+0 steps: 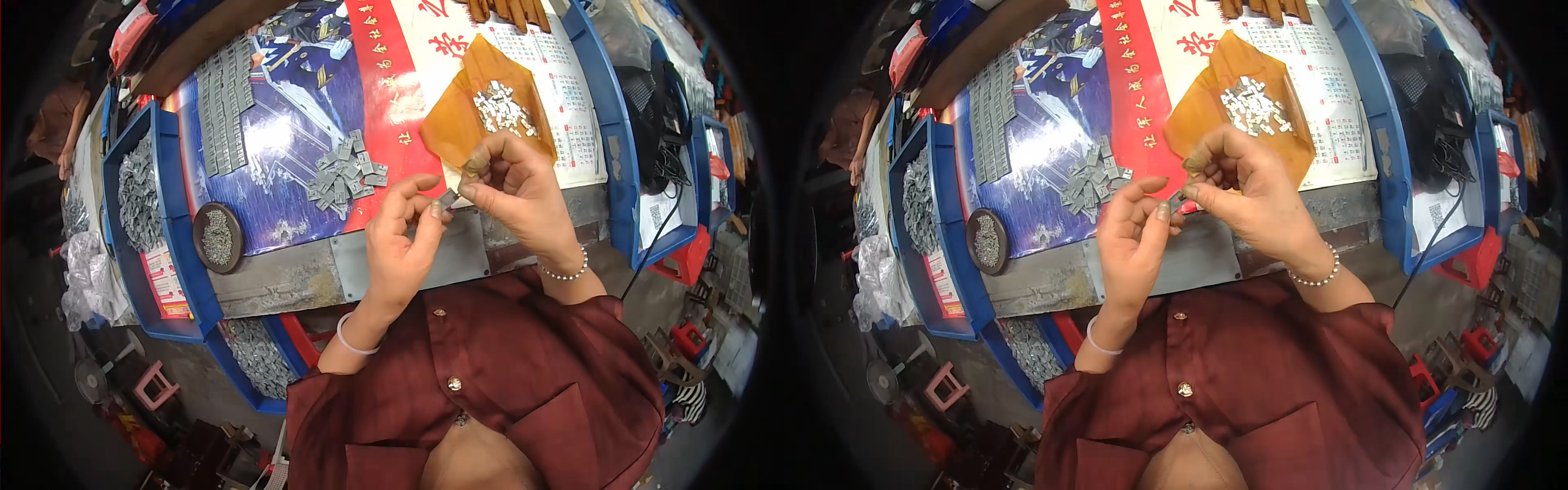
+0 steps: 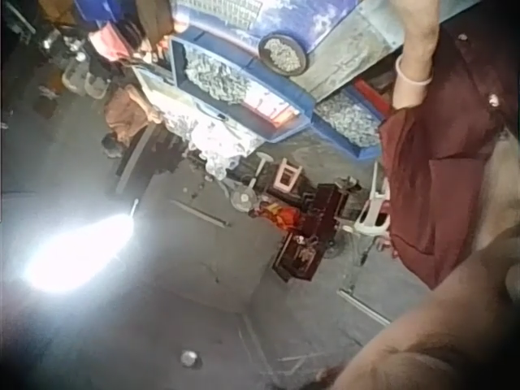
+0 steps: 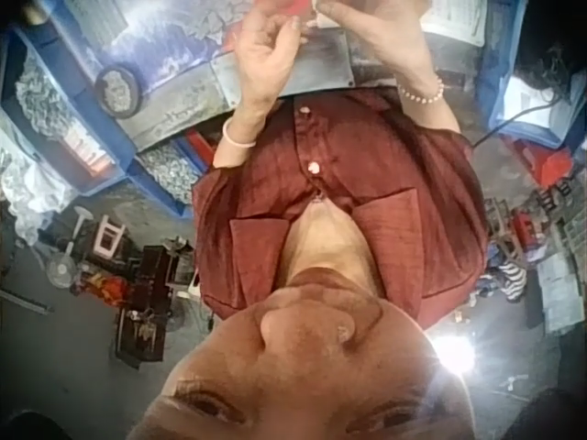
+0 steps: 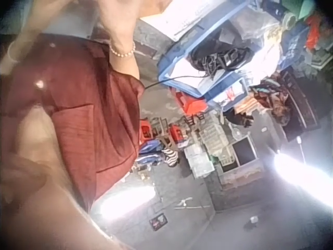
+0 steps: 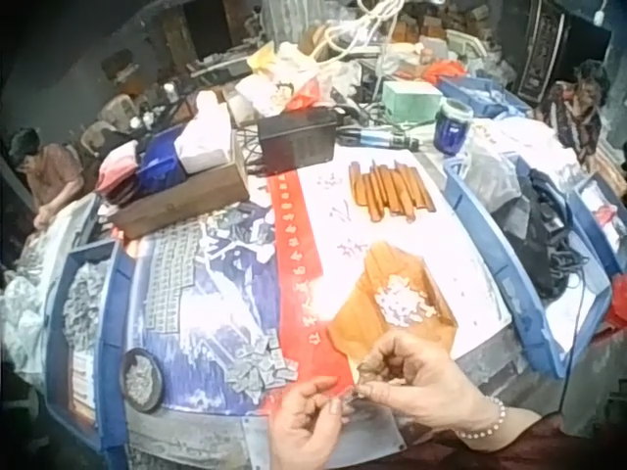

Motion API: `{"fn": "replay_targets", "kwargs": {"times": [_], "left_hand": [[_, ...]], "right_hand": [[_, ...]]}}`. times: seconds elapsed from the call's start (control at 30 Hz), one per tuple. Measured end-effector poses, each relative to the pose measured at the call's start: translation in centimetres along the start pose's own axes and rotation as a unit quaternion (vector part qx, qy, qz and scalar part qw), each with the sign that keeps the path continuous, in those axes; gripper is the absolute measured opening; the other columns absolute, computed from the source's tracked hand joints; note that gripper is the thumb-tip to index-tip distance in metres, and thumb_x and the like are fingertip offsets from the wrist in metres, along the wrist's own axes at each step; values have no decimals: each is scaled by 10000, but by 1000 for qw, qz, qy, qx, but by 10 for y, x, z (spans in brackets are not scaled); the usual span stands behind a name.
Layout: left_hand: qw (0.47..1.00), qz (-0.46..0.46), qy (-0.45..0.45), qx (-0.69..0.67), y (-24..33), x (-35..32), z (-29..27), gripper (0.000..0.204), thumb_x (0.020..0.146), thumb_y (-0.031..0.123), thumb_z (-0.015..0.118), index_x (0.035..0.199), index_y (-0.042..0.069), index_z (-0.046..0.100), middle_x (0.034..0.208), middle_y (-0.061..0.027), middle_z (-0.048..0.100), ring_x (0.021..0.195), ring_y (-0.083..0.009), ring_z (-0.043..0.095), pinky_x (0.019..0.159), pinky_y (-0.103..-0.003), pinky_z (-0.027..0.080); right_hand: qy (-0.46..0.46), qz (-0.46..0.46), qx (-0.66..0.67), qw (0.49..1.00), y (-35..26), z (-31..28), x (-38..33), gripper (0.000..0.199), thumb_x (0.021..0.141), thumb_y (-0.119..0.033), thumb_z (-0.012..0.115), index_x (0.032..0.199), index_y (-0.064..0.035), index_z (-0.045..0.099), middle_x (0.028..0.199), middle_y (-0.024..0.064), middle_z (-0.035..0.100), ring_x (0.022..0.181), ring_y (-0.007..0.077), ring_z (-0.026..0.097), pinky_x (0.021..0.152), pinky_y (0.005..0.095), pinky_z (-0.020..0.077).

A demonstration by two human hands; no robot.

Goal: Manually assembling small metal hardware parts by inserting tiny white components into them at a workshop bench.

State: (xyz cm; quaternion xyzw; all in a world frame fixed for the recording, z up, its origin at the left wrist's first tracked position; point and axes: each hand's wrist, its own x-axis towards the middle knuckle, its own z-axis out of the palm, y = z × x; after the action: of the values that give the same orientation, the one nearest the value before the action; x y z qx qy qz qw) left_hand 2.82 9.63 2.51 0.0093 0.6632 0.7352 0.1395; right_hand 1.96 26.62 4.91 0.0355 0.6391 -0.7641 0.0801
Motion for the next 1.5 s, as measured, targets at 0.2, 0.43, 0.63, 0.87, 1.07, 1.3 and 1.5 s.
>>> {"fn": "replay_targets", "kwargs": {"times": [0.2,0.43,0.63,0.87,1.07,1.3,1.5], "left_hand": [[993,100,36,54,-7,-2,2,377,845,-35,579,1209,-20,479,755,-72,646,660,-94,596,632,-244,482],[964,209,50,155,-10,0,-1,423,803,-79,603,1202,-13,478,725,-72,628,612,-119,592,598,-257,490],[957,232,59,164,-8,0,-2,423,790,-91,600,1189,-28,478,778,-102,630,623,-124,603,602,-257,505],[955,255,41,148,-12,-6,-3,418,801,-89,580,1197,-27,463,789,-83,630,688,-119,610,681,-239,486],[989,138,-7,44,-9,-8,-3,371,864,-43,522,1222,-14,428,760,-52,599,708,-92,577,695,-222,458],[998,6,-62,28,-4,-4,-10,341,898,-20,490,1230,-11,412,743,-33,579,697,-71,558,660,-205,446],[998,53,4,-18,-9,-4,-5,347,843,-32,542,1182,-10,475,678,-54,616,595,-76,562,564,-233,449]], "right_hand": [[43,-68,-118,990,2,16,-1,186,814,15,648,966,3,542,858,45,584,738,85,587,667,230,492],[65,-143,-264,952,5,25,-3,181,790,29,656,945,20,563,822,94,632,745,172,648,675,286,522],[66,-155,-255,952,9,28,-3,163,795,31,653,935,23,570,828,99,638,761,173,651,684,289,524],[-24,39,46,998,8,16,2,169,838,-18,676,958,-6,557,819,10,589,753,81,596,683,228,503],[-67,68,56,994,8,12,5,180,834,-42,695,950,-19,559,816,1,581,748,62,582,687,213,493],[-71,120,104,985,14,9,5,178,851,-54,677,981,-14,562,832,21,604,757,80,594,699,227,499],[-104,144,153,972,14,2,5,170,871,-8,615,1030,-2,556,849,35,606,800,100,621,725,240,521]]}}
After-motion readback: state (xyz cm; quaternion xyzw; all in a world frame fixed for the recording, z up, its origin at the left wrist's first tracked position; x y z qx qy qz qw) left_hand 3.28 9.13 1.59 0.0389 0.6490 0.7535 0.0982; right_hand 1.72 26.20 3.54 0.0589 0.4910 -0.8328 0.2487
